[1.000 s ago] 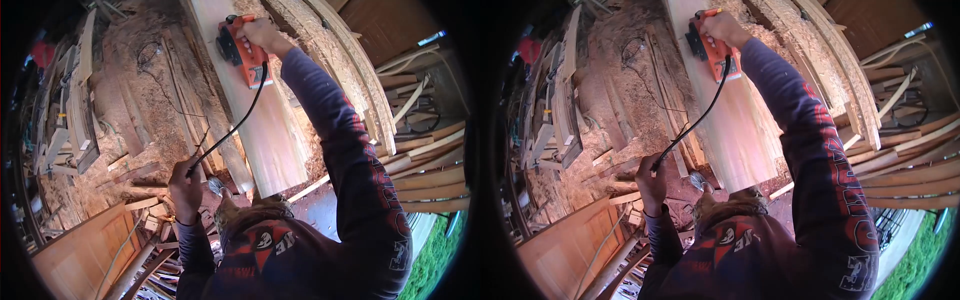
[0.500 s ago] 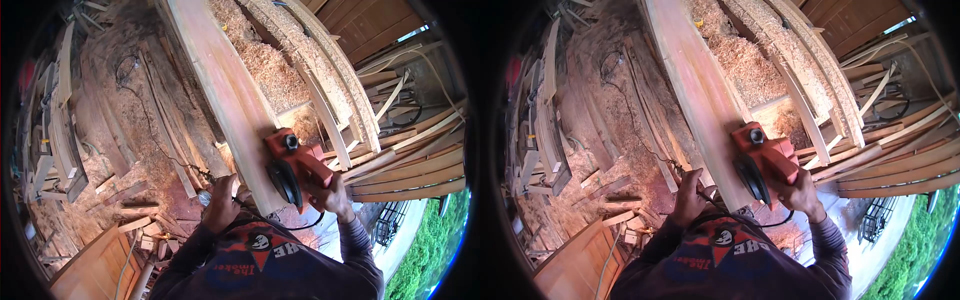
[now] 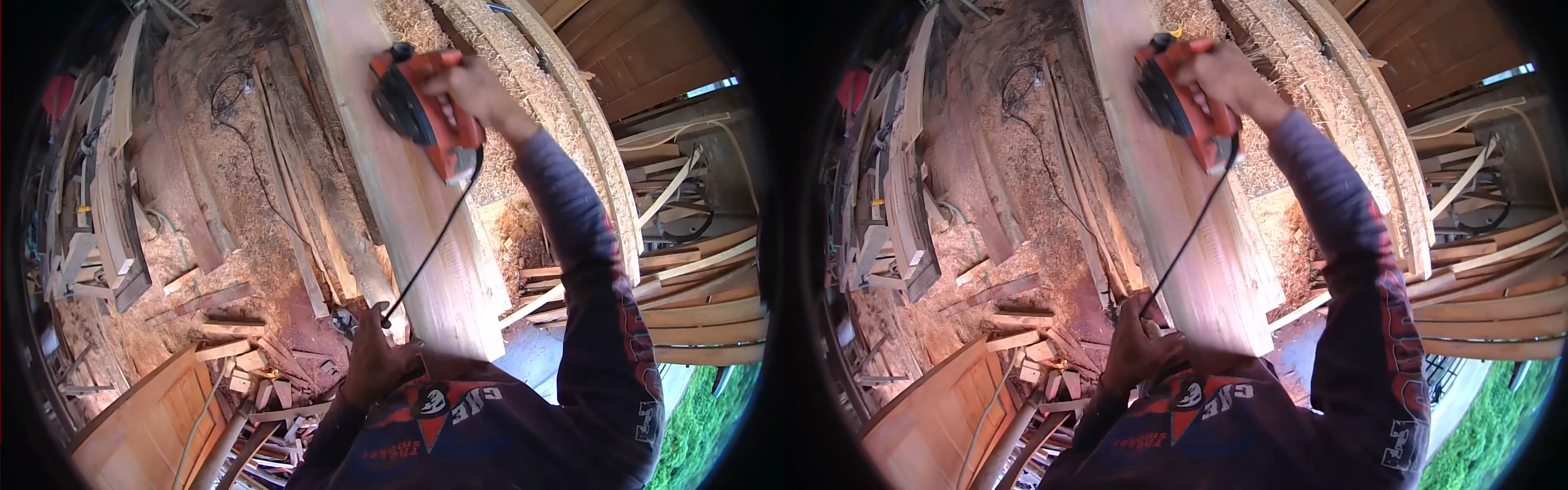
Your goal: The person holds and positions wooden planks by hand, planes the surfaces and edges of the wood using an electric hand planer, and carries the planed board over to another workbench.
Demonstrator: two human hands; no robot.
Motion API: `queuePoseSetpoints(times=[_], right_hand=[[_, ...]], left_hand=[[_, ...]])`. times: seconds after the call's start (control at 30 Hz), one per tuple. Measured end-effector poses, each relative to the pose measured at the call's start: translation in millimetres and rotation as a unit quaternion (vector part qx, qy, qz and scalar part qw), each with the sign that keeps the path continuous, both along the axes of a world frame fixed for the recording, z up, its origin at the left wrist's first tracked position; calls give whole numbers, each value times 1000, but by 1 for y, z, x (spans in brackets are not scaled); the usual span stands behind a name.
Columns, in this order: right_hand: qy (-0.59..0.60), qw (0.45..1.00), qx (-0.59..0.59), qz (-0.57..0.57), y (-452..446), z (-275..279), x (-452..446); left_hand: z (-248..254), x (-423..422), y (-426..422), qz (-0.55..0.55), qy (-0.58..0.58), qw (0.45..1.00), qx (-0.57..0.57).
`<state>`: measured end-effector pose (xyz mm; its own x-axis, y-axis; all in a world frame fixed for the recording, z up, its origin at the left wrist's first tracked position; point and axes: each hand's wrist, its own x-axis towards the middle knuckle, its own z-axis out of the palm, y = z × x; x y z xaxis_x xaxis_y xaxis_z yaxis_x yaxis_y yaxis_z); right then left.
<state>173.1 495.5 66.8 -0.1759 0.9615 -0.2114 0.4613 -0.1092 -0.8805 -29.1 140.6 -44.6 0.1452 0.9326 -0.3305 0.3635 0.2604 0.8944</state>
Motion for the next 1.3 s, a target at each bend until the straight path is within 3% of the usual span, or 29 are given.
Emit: queuePoseSetpoints(times=[0.13,0.2,0.23,0.33,0.4,0.43,0.47,0.6,0.67,0.73,0.83,0.9,0.97,1.1,1.27,1.3], right_hand=[[22,999,35,11,110,-25,-30],[-96,984,111,96,185,-51,-45],[-91,985,112,96,206,-67,-41],[170,946,140,238,241,-117,-33],[87,992,61,67,163,-66,-36],[90,995,32,31,126,-48,-34],[92,996,7,11,89,-34,-28],[-7,1000,-4,13,-73,10,2],[-30,1000,-4,-10,-154,15,17],[-37,994,-96,-47,-238,26,29],[-29,959,-247,-135,-335,45,30],[-11,968,-185,-169,-373,44,23],[-37,964,-190,-183,-369,44,17],[-42,975,-159,-148,-297,38,6],[-59,997,-19,-46,-177,16,-7],[-41,996,-55,-54,-154,16,-11]], left_hand=[[21,4,26,-12,99,994,39],[34,9,39,-28,87,995,26],[40,15,44,-30,119,992,23],[30,20,43,-36,166,984,44],[23,8,34,-18,108,991,80],[20,-2,29,-7,41,998,38],[24,-12,23,31,1,999,-28],[-13,-69,-8,67,96,993,32],[-19,-83,-17,68,68,995,40],[-28,-91,-28,-2,97,993,69],[-22,-82,-43,-45,12,996,74],[-28,-74,-48,-71,-4,995,75],[-24,-64,-47,-155,8,984,84],[-38,-47,-37,-183,23,981,60],[-21,-22,-18,-152,-46,987,21],[-16,-14,-15,-127,-79,989,-16]])
